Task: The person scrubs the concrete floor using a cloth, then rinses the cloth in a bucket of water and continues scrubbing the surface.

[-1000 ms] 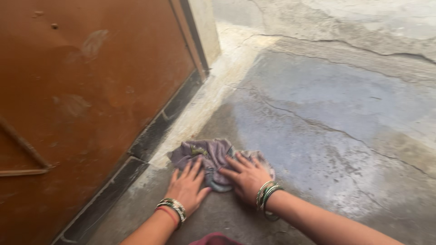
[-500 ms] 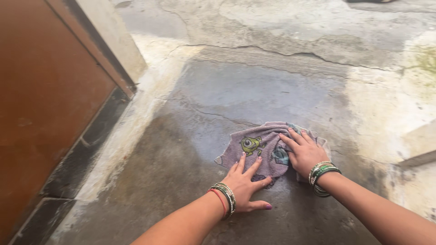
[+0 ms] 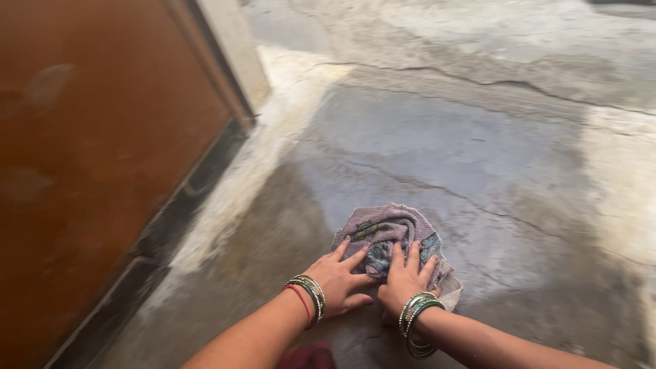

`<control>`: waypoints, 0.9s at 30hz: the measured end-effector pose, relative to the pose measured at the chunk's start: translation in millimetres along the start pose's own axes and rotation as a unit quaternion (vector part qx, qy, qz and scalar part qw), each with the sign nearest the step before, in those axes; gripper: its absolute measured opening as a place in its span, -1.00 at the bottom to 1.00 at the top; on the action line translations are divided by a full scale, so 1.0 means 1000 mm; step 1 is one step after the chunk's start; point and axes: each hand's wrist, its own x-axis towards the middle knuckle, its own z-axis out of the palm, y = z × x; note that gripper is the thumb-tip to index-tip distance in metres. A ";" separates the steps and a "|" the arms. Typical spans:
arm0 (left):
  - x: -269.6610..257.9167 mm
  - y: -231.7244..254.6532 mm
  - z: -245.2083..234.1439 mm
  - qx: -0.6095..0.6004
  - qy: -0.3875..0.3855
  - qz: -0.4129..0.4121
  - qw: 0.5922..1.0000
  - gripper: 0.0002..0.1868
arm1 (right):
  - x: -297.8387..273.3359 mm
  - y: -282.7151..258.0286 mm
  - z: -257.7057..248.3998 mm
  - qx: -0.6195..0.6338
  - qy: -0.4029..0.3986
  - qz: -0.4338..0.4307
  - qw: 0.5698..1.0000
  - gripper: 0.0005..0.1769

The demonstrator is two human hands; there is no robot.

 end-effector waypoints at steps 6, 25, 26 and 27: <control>-0.095 -0.041 0.011 -0.045 -0.010 -0.132 0.990 -0.48 | -0.027 -0.070 0.025 -0.040 -0.068 -0.107 0.991 0.00; -0.205 -0.025 0.037 -0.153 -0.056 -0.417 0.894 -0.20 | -0.004 -0.176 0.010 -0.407 -0.038 -0.379 0.830 -0.08; -0.191 -0.016 0.034 -0.158 -0.080 -0.405 0.897 -0.19 | 0.009 -0.173 0.003 -0.408 -0.031 -0.365 0.836 -0.07; -0.174 -0.006 0.032 -0.153 -0.071 -0.385 0.908 -0.19 | 0.022 -0.162 -0.004 -0.413 -0.014 -0.373 0.831 -0.08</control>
